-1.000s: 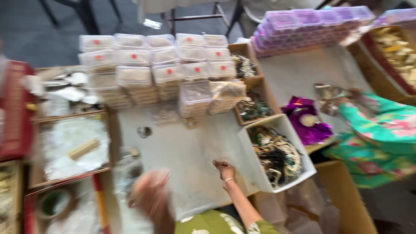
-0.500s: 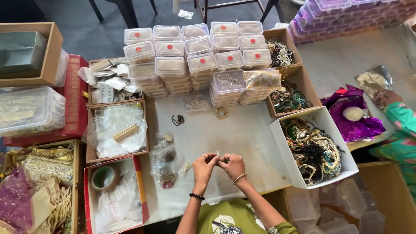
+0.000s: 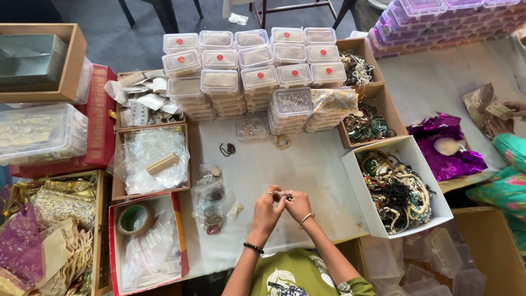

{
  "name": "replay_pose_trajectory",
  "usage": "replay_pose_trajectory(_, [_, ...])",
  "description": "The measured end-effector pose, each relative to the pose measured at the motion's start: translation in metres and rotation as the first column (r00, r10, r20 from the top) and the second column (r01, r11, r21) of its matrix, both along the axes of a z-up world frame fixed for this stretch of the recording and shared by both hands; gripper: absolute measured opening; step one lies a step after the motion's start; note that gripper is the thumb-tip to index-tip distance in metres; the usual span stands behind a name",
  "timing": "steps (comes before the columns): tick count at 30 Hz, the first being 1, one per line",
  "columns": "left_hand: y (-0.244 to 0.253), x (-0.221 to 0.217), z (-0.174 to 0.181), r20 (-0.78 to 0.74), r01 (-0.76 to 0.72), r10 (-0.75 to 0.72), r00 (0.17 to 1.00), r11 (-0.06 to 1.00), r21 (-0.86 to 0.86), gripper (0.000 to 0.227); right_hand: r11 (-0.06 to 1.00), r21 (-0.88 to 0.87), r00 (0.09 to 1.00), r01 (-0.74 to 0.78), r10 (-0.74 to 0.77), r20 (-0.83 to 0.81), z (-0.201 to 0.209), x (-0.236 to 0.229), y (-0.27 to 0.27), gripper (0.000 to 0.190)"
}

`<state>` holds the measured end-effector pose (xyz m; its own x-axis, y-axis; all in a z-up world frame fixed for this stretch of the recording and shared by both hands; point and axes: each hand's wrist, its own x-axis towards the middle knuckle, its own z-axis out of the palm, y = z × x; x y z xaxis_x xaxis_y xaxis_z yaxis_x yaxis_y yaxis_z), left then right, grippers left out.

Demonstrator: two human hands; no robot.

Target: The person sorts through various jewelry items on a table, picking up bracelets and necklaces. They place selected items into small plastic bags and then into small fabric pouches. The person also handles clear plastic containers and stacks of boxes on the table.

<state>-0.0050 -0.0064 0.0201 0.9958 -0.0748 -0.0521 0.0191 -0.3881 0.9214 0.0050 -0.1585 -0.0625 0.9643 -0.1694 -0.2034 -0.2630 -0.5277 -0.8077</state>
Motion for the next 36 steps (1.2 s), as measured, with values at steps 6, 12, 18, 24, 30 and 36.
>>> replay_pose_trajectory(6, [0.036,0.017,-0.063,0.022,-0.298,0.303,0.953,0.946,-0.127,0.046,0.929,0.370,0.989,0.026,0.029,-0.143,0.003,0.003,-0.008,0.036])
replay_pose_trajectory(12, [0.053,0.000,-0.108,-0.383,-0.259,0.081,0.920,0.860,-0.440,0.039,0.959,0.279,0.982,0.048,0.007,-0.190,0.001,0.006,-0.011,0.045])
replay_pose_trajectory(18, [0.048,0.000,0.041,0.389,0.079,-0.273,0.880,0.891,0.448,0.094,0.996,0.091,0.972,-0.002,0.024,-0.235,0.020,0.005,-0.006,0.034])
replay_pose_trajectory(24, [0.037,0.004,0.002,0.273,0.214,-0.434,0.858,0.787,0.579,0.088,0.990,0.120,0.977,-0.073,0.095,-0.192,0.003,0.008,-0.008,0.029])
replay_pose_trajectory(30, [0.037,0.002,0.003,0.254,0.250,-0.430,0.866,0.813,0.525,0.065,0.990,0.061,0.969,-0.124,0.135,-0.209,-0.018,0.010,-0.012,0.019])
replay_pose_trajectory(36, [0.033,0.002,-0.017,0.362,0.202,-0.365,0.858,0.886,0.417,0.054,0.967,-0.154,0.969,-0.202,0.174,-0.178,-0.017,0.011,-0.024,0.025])
